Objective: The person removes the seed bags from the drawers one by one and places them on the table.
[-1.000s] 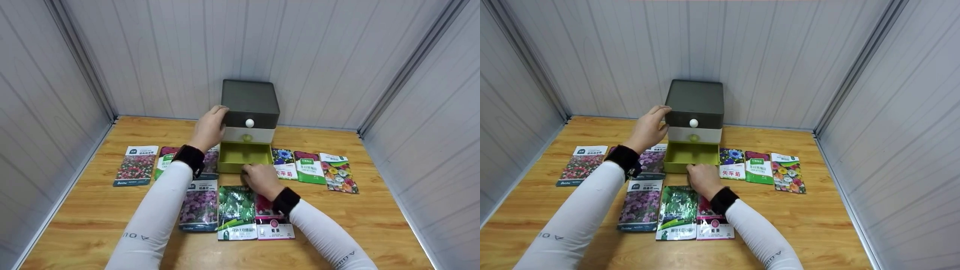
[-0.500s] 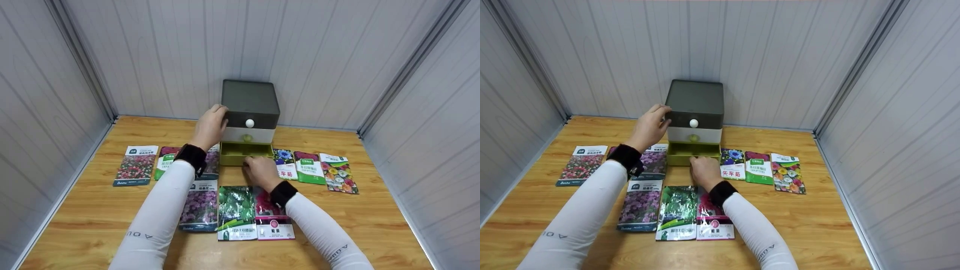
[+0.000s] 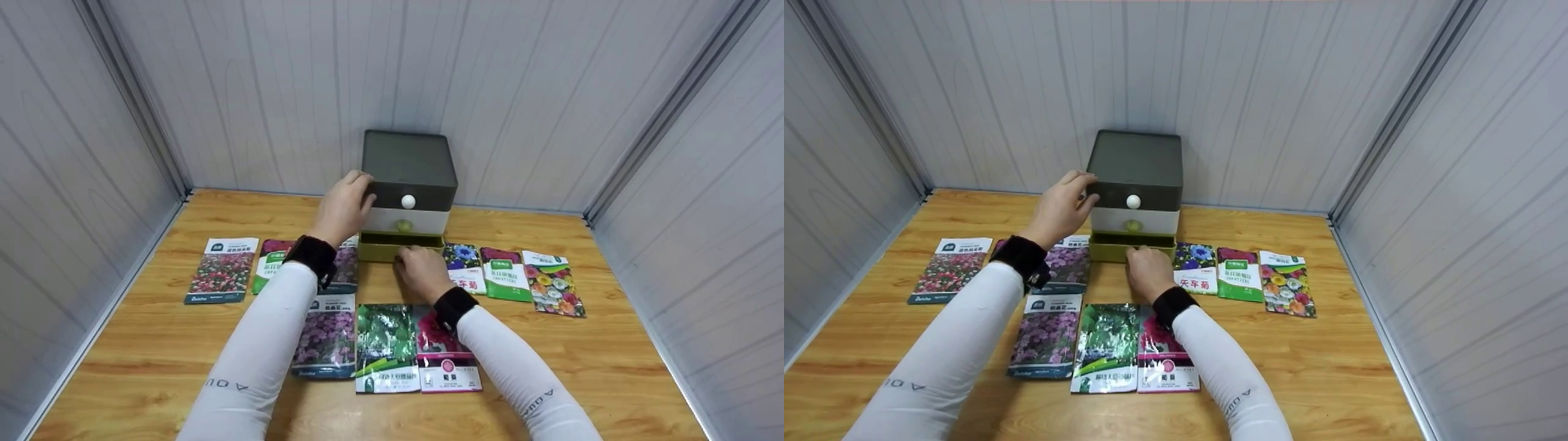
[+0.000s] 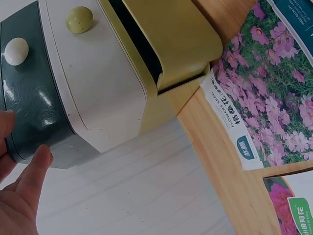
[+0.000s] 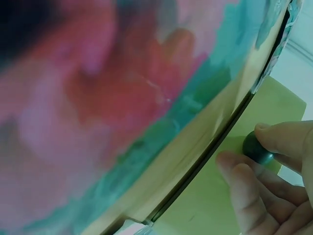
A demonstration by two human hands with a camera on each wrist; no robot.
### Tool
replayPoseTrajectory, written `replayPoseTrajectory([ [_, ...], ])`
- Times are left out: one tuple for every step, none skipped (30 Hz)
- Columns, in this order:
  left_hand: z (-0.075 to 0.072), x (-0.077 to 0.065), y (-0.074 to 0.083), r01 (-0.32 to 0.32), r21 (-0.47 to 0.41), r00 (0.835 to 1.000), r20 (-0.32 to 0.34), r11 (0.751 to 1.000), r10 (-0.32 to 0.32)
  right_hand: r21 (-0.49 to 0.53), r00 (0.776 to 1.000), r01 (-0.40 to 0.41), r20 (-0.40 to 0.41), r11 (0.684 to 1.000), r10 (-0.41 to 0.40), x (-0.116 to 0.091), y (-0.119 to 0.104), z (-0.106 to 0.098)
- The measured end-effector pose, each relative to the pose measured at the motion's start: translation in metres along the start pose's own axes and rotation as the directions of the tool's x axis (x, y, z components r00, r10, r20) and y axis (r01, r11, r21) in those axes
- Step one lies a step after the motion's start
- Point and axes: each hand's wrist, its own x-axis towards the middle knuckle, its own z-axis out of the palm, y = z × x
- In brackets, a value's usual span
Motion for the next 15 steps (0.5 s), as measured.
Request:
replayPoseTrajectory([
  [0.000,0.000,0.000,0.000,0.002,1.000,0.000,1.000,0.000,0.010,1.000,-0.004,0.007,1.000,0.004,0.001,0.000,0.000],
  [0.000,0.000,0.000,0.000,0.004,1.000,-0.002,1.000,0.000,0.016,1.000,-0.010,0.012,1.000,0.010,0.003,0.001,0.000],
  [0.001,0.000,0.000,-0.001,0.005,1.000,-0.003,1.000,0.001,0.021,1.000,-0.015,0.016,1.000,0.015,0.004,0.001,0.000],
  [0.001,0.001,0.000,-0.003,0.006,1.000,-0.006,1.000,0.003,0.026,1.000,-0.021,0.018,0.999,0.020,0.006,0.002,0.000],
  [0.002,0.001,0.001,-0.003,0.008,1.000,-0.006,1.000,0.003,0.024,1.000,-0.024,0.017,0.999,0.023,0.007,0.003,0.000],
  [0.002,0.000,0.001,-0.003,0.009,1.000,-0.006,1.000,0.003,0.023,1.000,-0.026,0.016,0.999,0.026,0.008,0.003,0.000],
  [0.002,0.000,0.001,-0.003,0.010,1.000,-0.007,1.000,0.003,0.021,0.999,-0.028,0.016,0.999,0.028,0.008,0.004,0.001],
  [0.003,0.000,0.001,-0.003,0.010,1.000,-0.008,1.000,0.003,0.017,0.999,-0.031,0.017,0.999,0.030,0.009,0.005,0.001],
  [0.003,0.000,0.001,-0.005,0.013,1.000,-0.008,1.000,0.005,0.016,0.999,-0.033,0.019,0.999,0.033,0.010,0.005,0.001],
  [0.003,0.000,0.001,-0.006,0.014,1.000,-0.010,1.000,0.006,0.012,0.999,-0.035,0.020,0.999,0.034,0.011,0.006,0.002],
  [0.003,0.000,0.001,-0.010,0.016,1.000,-0.013,1.000,0.011,0.007,0.999,-0.036,0.022,0.999,0.036,0.013,0.007,0.003],
  [0.003,0.000,0.001,-0.015,0.018,1.000,-0.019,1.000,0.015,0.005,0.999,-0.038,0.022,0.999,0.038,0.014,0.007,0.003],
  [0.003,0.000,0.001,-0.019,0.018,1.000,-0.021,1.000,0.019,0.000,0.999,-0.039,0.020,0.999,0.039,0.015,0.007,0.004],
  [0.003,0.000,0.001,-0.023,0.018,0.999,-0.024,1.000,0.023,-0.007,0.999,-0.039,0.016,0.999,0.039,0.016,0.007,0.004],
  [0.003,0.001,0.001,-0.026,0.018,0.999,-0.026,0.999,0.026,-0.012,0.999,-0.037,0.008,0.999,0.037,0.017,0.008,0.004],
])
